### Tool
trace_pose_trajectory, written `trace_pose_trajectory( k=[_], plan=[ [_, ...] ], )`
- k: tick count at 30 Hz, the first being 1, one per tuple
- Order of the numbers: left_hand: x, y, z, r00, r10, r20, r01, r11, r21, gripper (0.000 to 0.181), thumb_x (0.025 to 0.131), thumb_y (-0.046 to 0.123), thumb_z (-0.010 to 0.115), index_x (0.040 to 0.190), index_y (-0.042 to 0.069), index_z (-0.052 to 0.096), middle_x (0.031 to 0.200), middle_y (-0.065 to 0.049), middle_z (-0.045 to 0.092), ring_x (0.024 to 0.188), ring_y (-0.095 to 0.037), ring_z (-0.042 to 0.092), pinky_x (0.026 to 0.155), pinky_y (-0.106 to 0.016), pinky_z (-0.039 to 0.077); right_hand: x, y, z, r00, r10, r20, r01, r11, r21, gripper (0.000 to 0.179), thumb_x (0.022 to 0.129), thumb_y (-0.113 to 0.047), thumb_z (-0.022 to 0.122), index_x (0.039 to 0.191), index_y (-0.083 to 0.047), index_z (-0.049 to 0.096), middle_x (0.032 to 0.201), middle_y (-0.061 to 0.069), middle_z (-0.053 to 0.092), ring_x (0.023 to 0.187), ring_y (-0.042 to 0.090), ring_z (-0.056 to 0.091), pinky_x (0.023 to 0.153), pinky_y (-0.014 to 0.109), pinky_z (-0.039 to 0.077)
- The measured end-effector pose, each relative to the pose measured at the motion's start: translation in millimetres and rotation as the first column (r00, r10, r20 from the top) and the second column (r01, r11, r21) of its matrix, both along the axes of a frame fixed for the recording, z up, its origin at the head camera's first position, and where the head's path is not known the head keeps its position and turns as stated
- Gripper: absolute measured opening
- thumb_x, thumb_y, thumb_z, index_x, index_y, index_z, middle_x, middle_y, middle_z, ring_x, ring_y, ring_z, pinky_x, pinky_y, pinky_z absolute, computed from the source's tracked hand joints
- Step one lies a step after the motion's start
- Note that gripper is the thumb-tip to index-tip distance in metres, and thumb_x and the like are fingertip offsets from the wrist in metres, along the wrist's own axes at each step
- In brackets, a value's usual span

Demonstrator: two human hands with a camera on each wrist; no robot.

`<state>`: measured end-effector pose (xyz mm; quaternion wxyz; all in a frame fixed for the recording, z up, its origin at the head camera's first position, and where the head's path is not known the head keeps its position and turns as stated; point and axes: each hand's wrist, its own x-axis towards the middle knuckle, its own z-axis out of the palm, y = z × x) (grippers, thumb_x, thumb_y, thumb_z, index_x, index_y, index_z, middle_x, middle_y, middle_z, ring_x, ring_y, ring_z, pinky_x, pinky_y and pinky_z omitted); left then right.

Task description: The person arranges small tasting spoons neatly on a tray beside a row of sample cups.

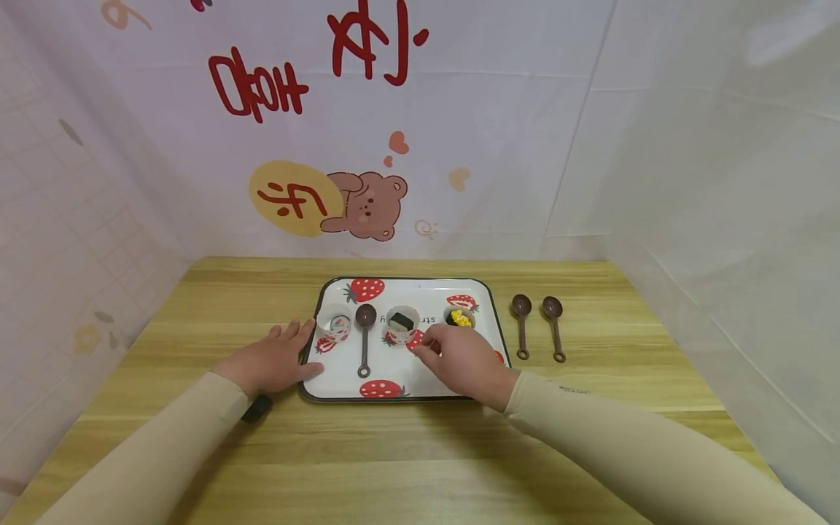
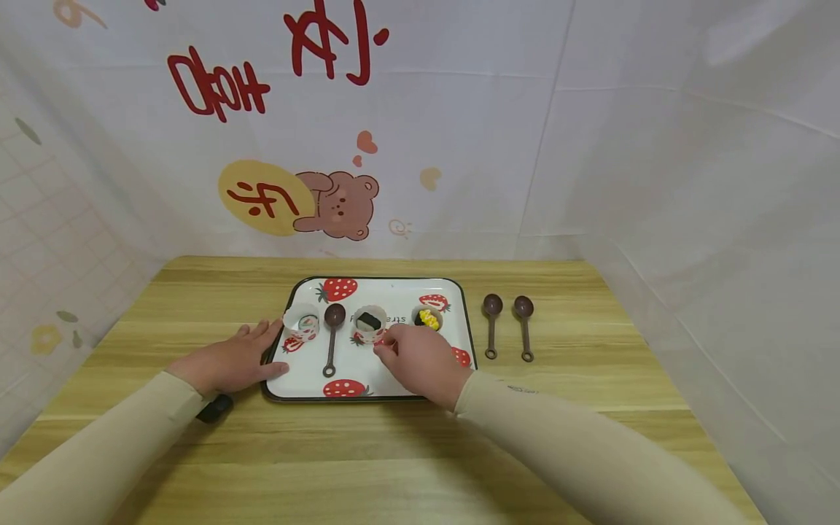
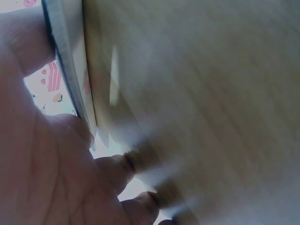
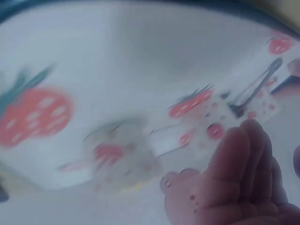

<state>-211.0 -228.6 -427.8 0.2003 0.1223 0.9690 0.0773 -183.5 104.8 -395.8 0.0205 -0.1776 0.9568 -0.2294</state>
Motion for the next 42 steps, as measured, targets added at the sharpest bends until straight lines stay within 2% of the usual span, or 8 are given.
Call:
trace_pose_trajectory(
  k=[4, 8, 13, 16, 25, 34, 42],
  plan=[
    [-0.1, -0.1, 0.5, 1.000, 0.006, 0.003, -0.006, 1.000, 0.006, 0.106, 0.098, 0.069, 0.058, 0.168, 0.000, 0.017, 0.169, -0.036, 0.018, 0.152, -0.066, 0.018, 0.118, -0.073, 0.031, -3.2, 17.3, 4.8, 0.998, -0.021, -0.057, 0.024, 0.998, 0.052, 0.015, 0.101, -0.031, 0.071, 0.099, -0.017, 0.075, 0.085, -0.007, 0.074, 0.071, 0.007, 0.060, 0.066, 0.028, 0.052],
    [-0.9, -0.9, -0.2, 1.000, 0.004, -0.001, -0.004, 1.000, 0.003, 0.107, 0.098, 0.069, 0.058, 0.168, 0.001, 0.017, 0.169, -0.036, 0.019, 0.152, -0.066, 0.019, 0.118, -0.074, 0.031, -8.9, 37.1, 4.0, 0.989, -0.009, -0.148, 0.023, 0.995, 0.095, 0.018, 0.102, -0.034, 0.070, 0.097, -0.016, 0.074, 0.092, -0.004, 0.075, 0.077, 0.009, 0.064, 0.070, 0.031, 0.055],
    [-1.6, -1.0, -1.4, 1.000, 0.000, -0.002, 0.000, 1.000, -0.004, 0.107, 0.098, 0.070, 0.058, 0.168, 0.001, 0.017, 0.169, -0.036, 0.019, 0.152, -0.065, 0.019, 0.118, -0.073, 0.031, -14.3, 62.7, 3.8, 0.977, -0.021, -0.213, 0.046, 0.992, 0.113, 0.025, 0.101, -0.032, 0.071, 0.110, -0.009, 0.076, 0.112, 0.008, 0.077, 0.101, 0.024, 0.071, 0.087, 0.043, 0.060],
    [-1.2, -0.6, -0.6, 1.000, -0.001, 0.001, 0.001, 1.000, -0.005, 0.106, 0.098, 0.069, 0.057, 0.168, 0.001, 0.017, 0.169, -0.036, 0.018, 0.152, -0.065, 0.019, 0.118, -0.073, 0.031, -18.7, 78.1, 2.3, 0.971, -0.046, -0.236, 0.079, 0.988, 0.133, 0.032, 0.101, -0.032, 0.070, 0.118, -0.005, 0.074, 0.123, 0.013, 0.074, 0.116, 0.033, 0.068, 0.099, 0.050, 0.057],
    [-1.7, -0.5, 0.4, 1.000, 0.003, 0.004, -0.003, 1.000, 0.001, 0.106, 0.098, 0.069, 0.058, 0.168, 0.001, 0.017, 0.169, -0.036, 0.018, 0.151, -0.066, 0.019, 0.118, -0.074, 0.031, -30.8, 115.8, -6.7, 0.950, -0.045, -0.308, 0.099, 0.982, 0.162, 0.041, 0.100, -0.030, 0.070, 0.127, 0.001, 0.069, 0.136, 0.023, 0.068, 0.131, 0.046, 0.060, 0.113, 0.057, 0.047],
    [-1.8, -1.0, -1.6, 1.000, 0.006, 0.003, -0.006, 1.000, -0.001, 0.107, 0.097, 0.071, 0.058, 0.168, 0.001, 0.017, 0.169, -0.036, 0.018, 0.151, -0.066, 0.019, 0.118, -0.074, 0.031, -36.3, 138.9, -12.2, 0.967, -0.054, -0.250, 0.117, 0.963, 0.243, 0.050, 0.103, -0.031, 0.064, 0.140, 0.004, 0.061, 0.151, 0.029, 0.056, 0.147, 0.048, 0.046, 0.123, 0.061, 0.033],
    [-0.8, -0.1, -0.1, 1.000, 0.010, 0.008, -0.010, 1.000, 0.006, 0.107, 0.097, 0.070, 0.059, 0.168, 0.001, 0.018, 0.169, -0.036, 0.018, 0.151, -0.066, 0.019, 0.117, -0.075, 0.031, -36.6, 149.6, -17.6, 0.972, -0.064, -0.226, 0.128, 0.951, 0.283, 0.058, 0.105, -0.036, 0.062, 0.146, 0.004, 0.054, 0.157, 0.037, 0.044, 0.147, 0.055, 0.041, 0.123, 0.065, 0.031]
  ],
)
